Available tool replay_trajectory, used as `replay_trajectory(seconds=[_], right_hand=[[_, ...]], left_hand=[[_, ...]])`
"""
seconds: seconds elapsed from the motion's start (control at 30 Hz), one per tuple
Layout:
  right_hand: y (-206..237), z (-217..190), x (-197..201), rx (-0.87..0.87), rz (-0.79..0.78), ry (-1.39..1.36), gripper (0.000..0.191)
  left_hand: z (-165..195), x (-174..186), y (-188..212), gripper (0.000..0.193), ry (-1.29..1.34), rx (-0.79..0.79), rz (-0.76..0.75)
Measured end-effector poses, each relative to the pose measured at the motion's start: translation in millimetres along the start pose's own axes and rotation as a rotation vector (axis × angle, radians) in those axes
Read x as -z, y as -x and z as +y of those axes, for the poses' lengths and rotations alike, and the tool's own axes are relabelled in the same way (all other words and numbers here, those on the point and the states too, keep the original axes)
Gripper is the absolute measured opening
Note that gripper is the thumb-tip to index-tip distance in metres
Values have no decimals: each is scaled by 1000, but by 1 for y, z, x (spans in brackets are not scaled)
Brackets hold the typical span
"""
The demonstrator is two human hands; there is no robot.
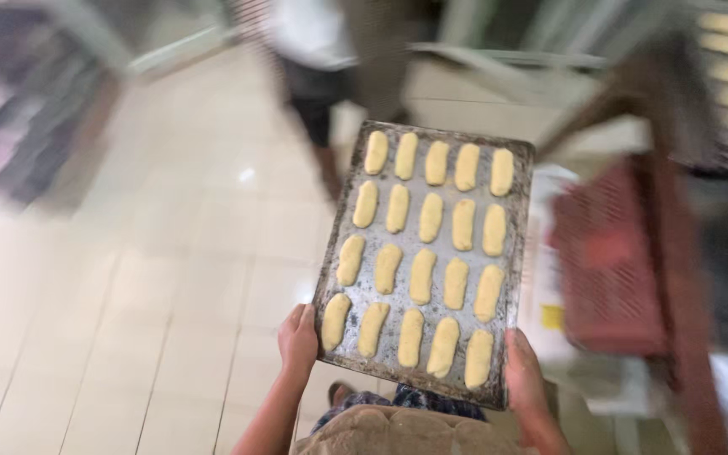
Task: The person takes elongated dough pieces from a bin, coats them in a tray of breadcrumbs by hand, and arranges them in rows on a baking tray. They carry the filled tray to a rack, place it on the rack, and return to coat and arrange more dough pieces on another tray.
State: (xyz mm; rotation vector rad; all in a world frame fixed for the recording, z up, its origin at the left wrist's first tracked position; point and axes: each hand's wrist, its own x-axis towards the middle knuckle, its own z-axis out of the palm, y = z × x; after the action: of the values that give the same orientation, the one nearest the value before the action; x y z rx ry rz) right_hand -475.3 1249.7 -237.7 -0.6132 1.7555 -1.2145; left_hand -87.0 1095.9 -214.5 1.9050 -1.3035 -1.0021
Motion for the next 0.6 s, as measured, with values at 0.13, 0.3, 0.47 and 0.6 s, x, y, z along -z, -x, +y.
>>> replay_trajectory(seconds=[0.13, 0.3, 0.47, 0.6], right_hand=[[-3, -1, -101, 116, -219, 112, 46], [-2, -51, -243, -167, -524, -285, 45], [-69, -95, -418, -14, -689, -188, 47], [-150, -128, -557, -90, -733, -324, 45]], left_hand=[[-55, 100, 17, 33, 74, 125, 228], [-91, 202, -2, 31, 104, 169, 433], [-113, 278, -126, 30, 62, 166, 558], [-109, 333, -272, 29, 79, 116, 604]])
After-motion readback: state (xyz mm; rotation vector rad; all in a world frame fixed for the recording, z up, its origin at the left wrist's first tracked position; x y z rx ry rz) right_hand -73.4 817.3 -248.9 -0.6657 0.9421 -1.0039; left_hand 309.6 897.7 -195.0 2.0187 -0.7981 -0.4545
